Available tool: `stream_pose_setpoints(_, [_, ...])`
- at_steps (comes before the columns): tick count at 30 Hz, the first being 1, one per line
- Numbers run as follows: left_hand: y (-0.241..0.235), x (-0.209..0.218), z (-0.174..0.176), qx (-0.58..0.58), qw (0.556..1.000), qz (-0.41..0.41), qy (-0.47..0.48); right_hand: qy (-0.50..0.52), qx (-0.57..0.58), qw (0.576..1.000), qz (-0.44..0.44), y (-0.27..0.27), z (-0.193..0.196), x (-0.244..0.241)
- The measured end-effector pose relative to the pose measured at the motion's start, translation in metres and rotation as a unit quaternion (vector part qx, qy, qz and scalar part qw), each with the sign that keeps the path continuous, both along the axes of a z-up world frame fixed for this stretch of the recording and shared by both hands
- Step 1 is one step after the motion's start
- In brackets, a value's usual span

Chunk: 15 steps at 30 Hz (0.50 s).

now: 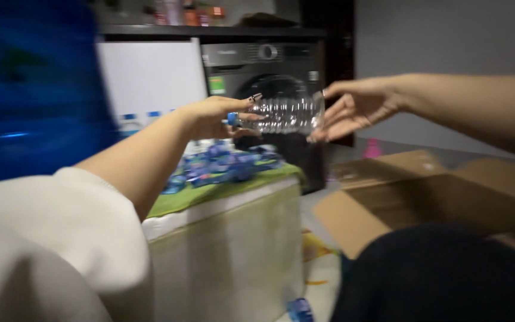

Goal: The person fills a clear plastic water bottle from a large blue water dispenser. After filling, they place the bottle on a surface and apply a label to it. The person then picks up the labeled bottle and places it with other bottles.

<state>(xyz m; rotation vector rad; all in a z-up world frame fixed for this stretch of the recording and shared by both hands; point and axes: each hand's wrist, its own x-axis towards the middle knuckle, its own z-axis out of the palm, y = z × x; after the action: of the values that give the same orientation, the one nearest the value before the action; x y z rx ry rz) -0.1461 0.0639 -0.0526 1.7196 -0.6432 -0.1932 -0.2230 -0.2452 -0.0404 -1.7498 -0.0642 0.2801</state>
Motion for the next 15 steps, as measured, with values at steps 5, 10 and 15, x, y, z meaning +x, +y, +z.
stream_pose_setpoints(5, [0.07,-0.019,0.026,0.159,0.975,0.089,-0.13,-0.017,-0.015,0.991,0.129,0.09,-0.012,0.033])
stream_pose_setpoints(10, [0.105,-0.032,0.036,0.217,0.953,0.115,-0.176,-0.046,0.016,0.953,0.299,0.171,-0.018,0.053])
stream_pose_setpoints(15, [0.13,-0.077,0.021,0.017,0.991,0.115,-0.059,-0.015,0.097,0.919,0.383,0.227,-0.038,0.022])
